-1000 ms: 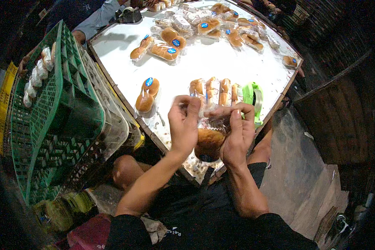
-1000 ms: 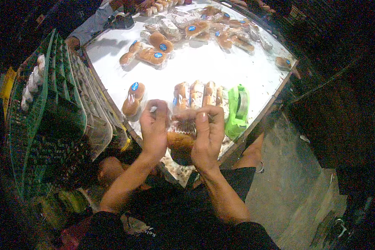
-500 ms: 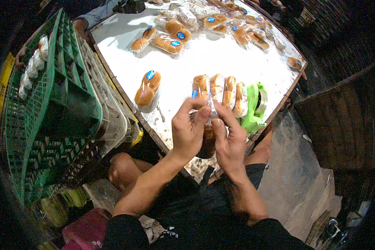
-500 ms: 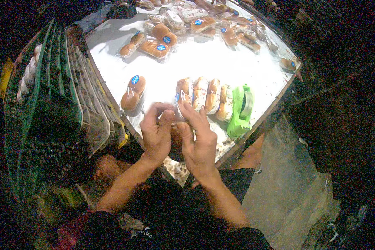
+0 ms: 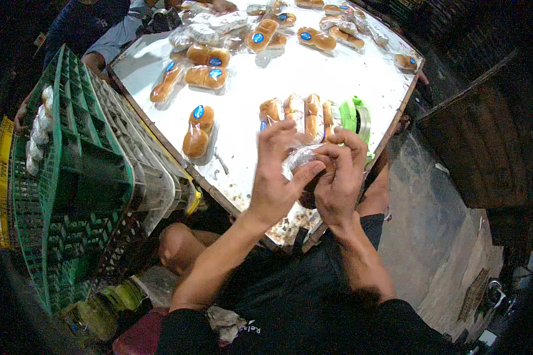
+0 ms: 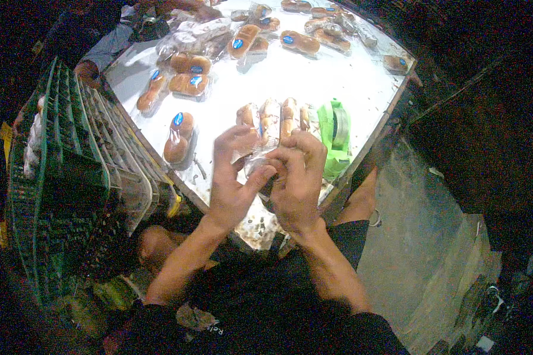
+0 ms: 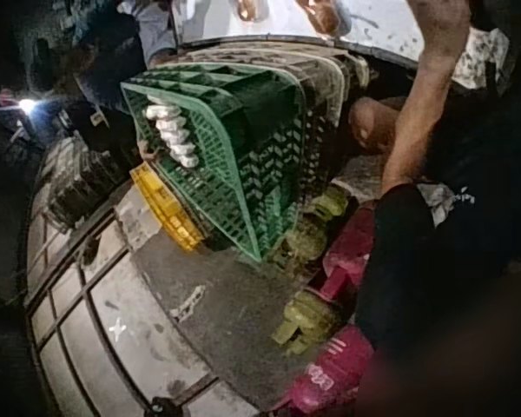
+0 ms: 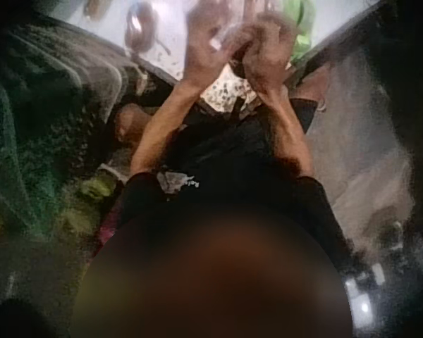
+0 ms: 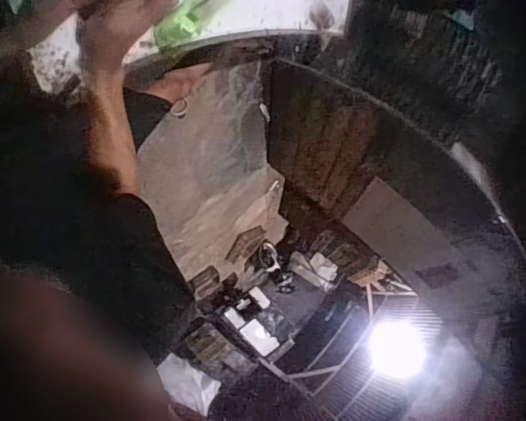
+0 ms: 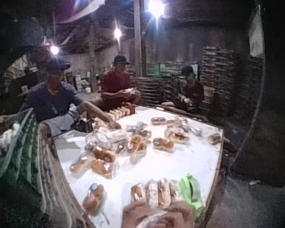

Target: The person sits on the floor at a low table and repeatedly places small loaves of bread into clear plastic bags. They seal each bag using a handheld tape dispenser and place the packaged bread into a green crate. The process is repeated for multiple loaves.

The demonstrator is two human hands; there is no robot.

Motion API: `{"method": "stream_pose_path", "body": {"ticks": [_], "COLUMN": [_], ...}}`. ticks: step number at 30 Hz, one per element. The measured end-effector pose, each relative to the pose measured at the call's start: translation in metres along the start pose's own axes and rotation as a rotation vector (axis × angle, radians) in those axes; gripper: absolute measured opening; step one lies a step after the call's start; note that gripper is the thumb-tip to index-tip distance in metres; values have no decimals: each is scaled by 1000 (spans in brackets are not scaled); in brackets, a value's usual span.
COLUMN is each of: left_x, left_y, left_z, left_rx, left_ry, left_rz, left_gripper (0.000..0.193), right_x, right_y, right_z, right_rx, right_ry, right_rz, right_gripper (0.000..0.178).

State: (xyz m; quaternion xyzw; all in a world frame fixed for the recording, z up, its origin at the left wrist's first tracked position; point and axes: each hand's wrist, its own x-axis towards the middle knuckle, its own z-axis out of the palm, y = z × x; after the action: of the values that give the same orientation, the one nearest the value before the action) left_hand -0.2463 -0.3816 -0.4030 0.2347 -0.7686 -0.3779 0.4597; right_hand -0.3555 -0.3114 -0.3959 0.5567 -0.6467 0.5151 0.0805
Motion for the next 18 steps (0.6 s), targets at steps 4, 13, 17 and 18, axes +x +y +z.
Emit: {"method": "stream_pose_path", "body": {"ticks": [4,13,17,18], "left_x": [-15,3,4,5], "left_y": [-18,-12,-21,-23], "left_z": [11,9,18,19], "left_rx": [-111,-487,-401,-378], "left_ry": [139,235,180,185], "left_rz": [-380,-685,-629,-611], "left_gripper": [31,51,48,47], "right_x": [-8,-36,-38,-30], "right_y": [7,143,159,158], "right_z": [19,-59,-46,-45], "right_rx": [502,-335,-331,-262], "right_ry": [-50,-141,-149,-154], "right_rz": [383,770,748,821], "right_gripper": [16,41,47,46]}}
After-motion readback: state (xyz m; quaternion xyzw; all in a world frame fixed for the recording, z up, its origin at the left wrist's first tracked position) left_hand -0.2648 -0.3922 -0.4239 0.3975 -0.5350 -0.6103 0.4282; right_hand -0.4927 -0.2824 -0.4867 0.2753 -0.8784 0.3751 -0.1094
